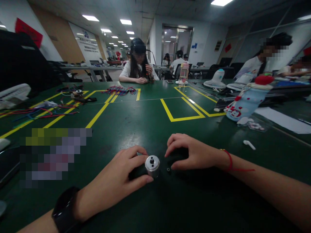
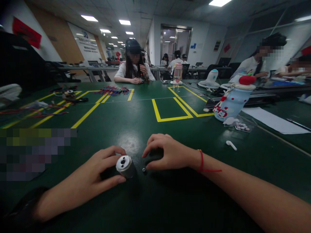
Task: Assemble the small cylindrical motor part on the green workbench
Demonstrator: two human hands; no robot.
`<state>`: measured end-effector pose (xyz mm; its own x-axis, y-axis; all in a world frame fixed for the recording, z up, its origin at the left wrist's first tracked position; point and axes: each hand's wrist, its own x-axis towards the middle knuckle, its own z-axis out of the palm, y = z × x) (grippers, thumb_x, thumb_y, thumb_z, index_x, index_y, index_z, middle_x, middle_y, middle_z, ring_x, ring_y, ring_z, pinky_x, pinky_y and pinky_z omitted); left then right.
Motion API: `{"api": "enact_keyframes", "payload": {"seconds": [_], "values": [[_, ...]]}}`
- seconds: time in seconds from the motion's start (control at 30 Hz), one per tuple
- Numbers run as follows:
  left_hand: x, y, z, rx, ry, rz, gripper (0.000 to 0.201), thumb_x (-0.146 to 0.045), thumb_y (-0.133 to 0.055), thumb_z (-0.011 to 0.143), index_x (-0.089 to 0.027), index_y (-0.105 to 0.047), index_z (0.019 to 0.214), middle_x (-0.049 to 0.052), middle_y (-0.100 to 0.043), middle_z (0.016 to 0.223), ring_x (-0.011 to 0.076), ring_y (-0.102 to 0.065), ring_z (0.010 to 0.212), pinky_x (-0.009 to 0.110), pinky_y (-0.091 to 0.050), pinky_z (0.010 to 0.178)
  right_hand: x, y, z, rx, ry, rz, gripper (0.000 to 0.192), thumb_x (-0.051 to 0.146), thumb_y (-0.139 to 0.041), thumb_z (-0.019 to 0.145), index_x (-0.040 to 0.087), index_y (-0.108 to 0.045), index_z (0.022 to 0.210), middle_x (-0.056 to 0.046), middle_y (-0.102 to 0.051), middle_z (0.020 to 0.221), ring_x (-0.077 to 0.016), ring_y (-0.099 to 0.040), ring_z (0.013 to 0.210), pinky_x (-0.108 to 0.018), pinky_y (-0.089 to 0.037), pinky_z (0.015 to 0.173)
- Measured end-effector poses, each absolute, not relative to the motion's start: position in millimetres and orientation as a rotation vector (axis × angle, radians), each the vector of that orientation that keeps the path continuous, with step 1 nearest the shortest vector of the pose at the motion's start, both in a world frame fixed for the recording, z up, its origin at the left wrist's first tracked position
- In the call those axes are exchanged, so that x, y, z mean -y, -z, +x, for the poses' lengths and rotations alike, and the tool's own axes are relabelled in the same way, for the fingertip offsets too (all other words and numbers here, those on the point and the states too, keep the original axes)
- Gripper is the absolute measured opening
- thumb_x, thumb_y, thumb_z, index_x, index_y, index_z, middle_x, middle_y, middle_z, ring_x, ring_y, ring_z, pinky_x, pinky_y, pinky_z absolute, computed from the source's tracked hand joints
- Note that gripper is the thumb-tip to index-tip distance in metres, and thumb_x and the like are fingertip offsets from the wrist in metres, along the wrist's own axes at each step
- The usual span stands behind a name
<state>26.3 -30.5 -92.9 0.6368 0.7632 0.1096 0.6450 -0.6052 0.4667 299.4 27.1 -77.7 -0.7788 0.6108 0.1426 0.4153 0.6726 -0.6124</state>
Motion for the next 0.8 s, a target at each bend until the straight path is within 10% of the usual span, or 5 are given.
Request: {"api": "enact_keyframes", "payload": {"seconds": [0.8], "values": [[28, 99, 12, -1.115, -0.463, 2.494, 0.020, -0.039, -0.062, 0.091, -0.029, -0.059, 0.108, 0.001, -0.054, 0.117, 0.0240, -0.053, 0.106, 0.040, -0.043, 0.091, -17, 72, 255, 2.117, -0.689, -0.805, 0.011, 0.027, -0.065, 0.085, 0.017, -0.069, 0.085, -0.004, -0.064, 0.093, -0.0150, -0.059, 0.087, -0.029, -0.046, 0.081]]}}
